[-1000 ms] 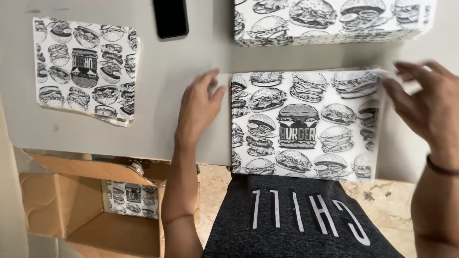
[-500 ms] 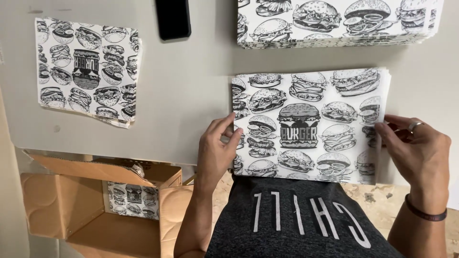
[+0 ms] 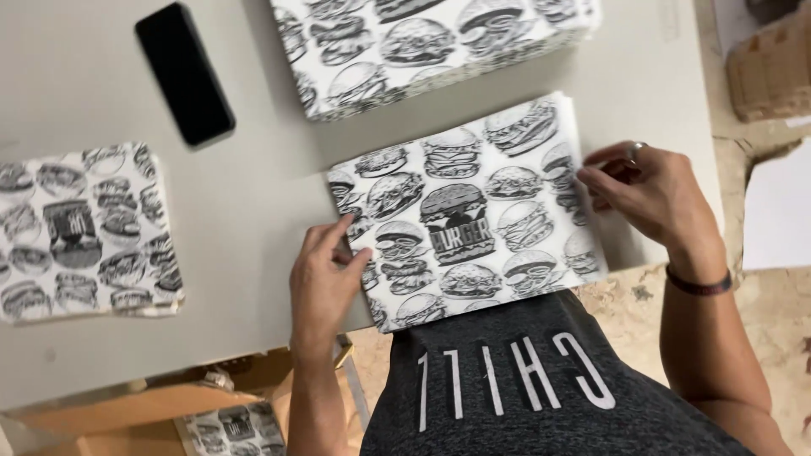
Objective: Sorting and counting printed paper sheets from a stack on a table.
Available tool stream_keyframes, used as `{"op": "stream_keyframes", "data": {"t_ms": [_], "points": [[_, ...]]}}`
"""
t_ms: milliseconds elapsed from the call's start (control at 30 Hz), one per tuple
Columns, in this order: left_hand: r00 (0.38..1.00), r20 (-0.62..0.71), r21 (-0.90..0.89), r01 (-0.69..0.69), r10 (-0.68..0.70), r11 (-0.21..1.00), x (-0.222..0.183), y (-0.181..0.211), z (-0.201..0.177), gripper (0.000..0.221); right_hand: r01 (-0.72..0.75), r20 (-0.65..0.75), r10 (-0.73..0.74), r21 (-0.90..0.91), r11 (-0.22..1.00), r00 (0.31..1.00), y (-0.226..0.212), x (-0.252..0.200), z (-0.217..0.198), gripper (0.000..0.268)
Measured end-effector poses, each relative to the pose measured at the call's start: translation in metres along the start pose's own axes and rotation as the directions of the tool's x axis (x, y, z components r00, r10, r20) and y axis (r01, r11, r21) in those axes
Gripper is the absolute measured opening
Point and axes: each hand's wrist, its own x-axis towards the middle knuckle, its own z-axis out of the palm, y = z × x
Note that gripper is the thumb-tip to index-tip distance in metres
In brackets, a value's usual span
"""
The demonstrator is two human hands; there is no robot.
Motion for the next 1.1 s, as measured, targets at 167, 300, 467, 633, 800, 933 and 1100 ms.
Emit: {"op": "stream_keyframes", "data": {"t_ms": [167, 300, 467, 633, 800, 933, 1100], "points": [[0.991, 0.094, 0.032, 0.097, -0.100, 0.995, 0.005, 0.003, -0.004, 0.062, 0.110, 0.012, -0.111, 0.029, 0.993, 0.994, 0.009, 0.005, 0.003, 0.041], [0.995, 0.023, 0.087, 0.095, -0.098, 0.992, 0.006, 0.013, -0.002, 0.069, 0.134, -0.045, -0.133, 0.012, 0.991, 0.990, 0.014, 0.022, 0.001, 0.038], [0.747, -0.260, 0.267, -0.553, 0.612, 0.789, 0.030, 0.049, 0.022, 0.033, 0.115, -0.058, -0.103, 0.246, 0.962, 0.993, 0.006, 0.062, -0.010, 0.021], [0.770, 0.050, 0.287, -0.621, 0.636, 0.730, 0.085, 0.088, 0.083, 0.059, -0.062, 0.052, 0.047, 0.331, 0.941, 0.998, -0.008, 0.087, -0.015, 0.016], [0.789, 0.173, 0.333, -0.610, 0.589, 0.719, 0.118, 0.112, 0.123, 0.068, -0.142, 0.081, 0.122, 0.321, 0.936, 0.989, -0.011, 0.091, -0.016, 0.013], [0.773, 0.132, 0.271, -0.630, 0.620, 0.727, 0.127, 0.122, 0.124, 0.059, -0.154, 0.105, 0.124, 0.366, 0.918, 0.987, -0.015, 0.093, -0.018, 0.010], [0.778, 0.148, 0.195, -0.628, 0.611, 0.753, 0.133, 0.118, 0.123, 0.052, -0.186, 0.176, 0.128, 0.368, 0.911, 0.976, -0.013, 0.092, -0.018, 0.011]]}}
